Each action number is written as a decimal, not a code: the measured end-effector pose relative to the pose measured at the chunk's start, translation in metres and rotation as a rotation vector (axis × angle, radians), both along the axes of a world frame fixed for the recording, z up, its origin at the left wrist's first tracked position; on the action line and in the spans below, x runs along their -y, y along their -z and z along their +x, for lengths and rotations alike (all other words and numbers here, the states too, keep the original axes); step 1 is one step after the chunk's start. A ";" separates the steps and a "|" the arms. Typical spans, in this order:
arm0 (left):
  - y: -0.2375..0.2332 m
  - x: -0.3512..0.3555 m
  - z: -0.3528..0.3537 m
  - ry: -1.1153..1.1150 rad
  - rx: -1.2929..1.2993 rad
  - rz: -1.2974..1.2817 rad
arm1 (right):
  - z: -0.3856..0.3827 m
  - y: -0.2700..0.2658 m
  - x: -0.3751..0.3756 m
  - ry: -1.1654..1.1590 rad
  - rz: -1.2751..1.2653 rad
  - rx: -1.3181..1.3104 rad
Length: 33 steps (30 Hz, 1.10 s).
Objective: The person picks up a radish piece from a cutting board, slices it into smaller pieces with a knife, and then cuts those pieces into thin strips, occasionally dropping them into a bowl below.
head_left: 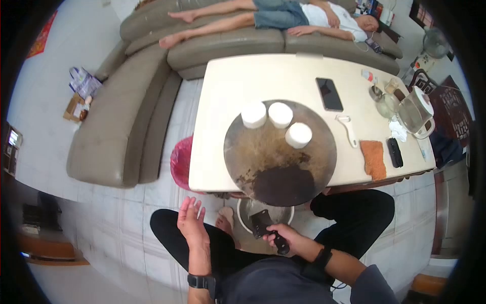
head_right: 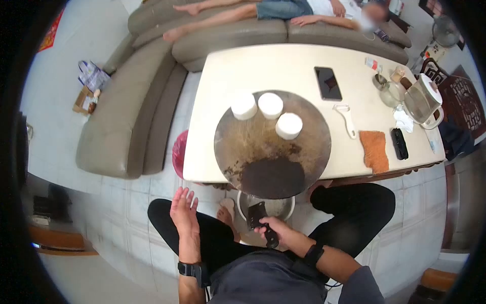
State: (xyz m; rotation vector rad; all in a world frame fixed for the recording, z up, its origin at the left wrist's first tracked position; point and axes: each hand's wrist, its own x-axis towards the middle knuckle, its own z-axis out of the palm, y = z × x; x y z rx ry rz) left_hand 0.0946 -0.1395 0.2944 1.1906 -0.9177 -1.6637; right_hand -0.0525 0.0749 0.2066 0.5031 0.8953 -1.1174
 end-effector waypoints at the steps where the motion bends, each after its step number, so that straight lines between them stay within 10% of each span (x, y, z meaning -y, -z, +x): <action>1: -0.004 -0.003 -0.008 0.037 0.021 -0.017 | 0.003 0.005 -0.001 0.049 -0.027 0.084; 15: -0.046 0.005 -0.180 0.583 0.376 -0.866 | 0.006 0.005 -0.012 0.323 -0.012 0.075; 17: -0.042 0.020 -0.198 0.487 0.648 -1.340 | 0.007 0.006 -0.012 0.358 -0.037 0.024; 33: -0.071 0.061 -0.245 0.786 1.115 -1.312 | 0.007 -0.002 -0.019 0.339 -0.181 0.047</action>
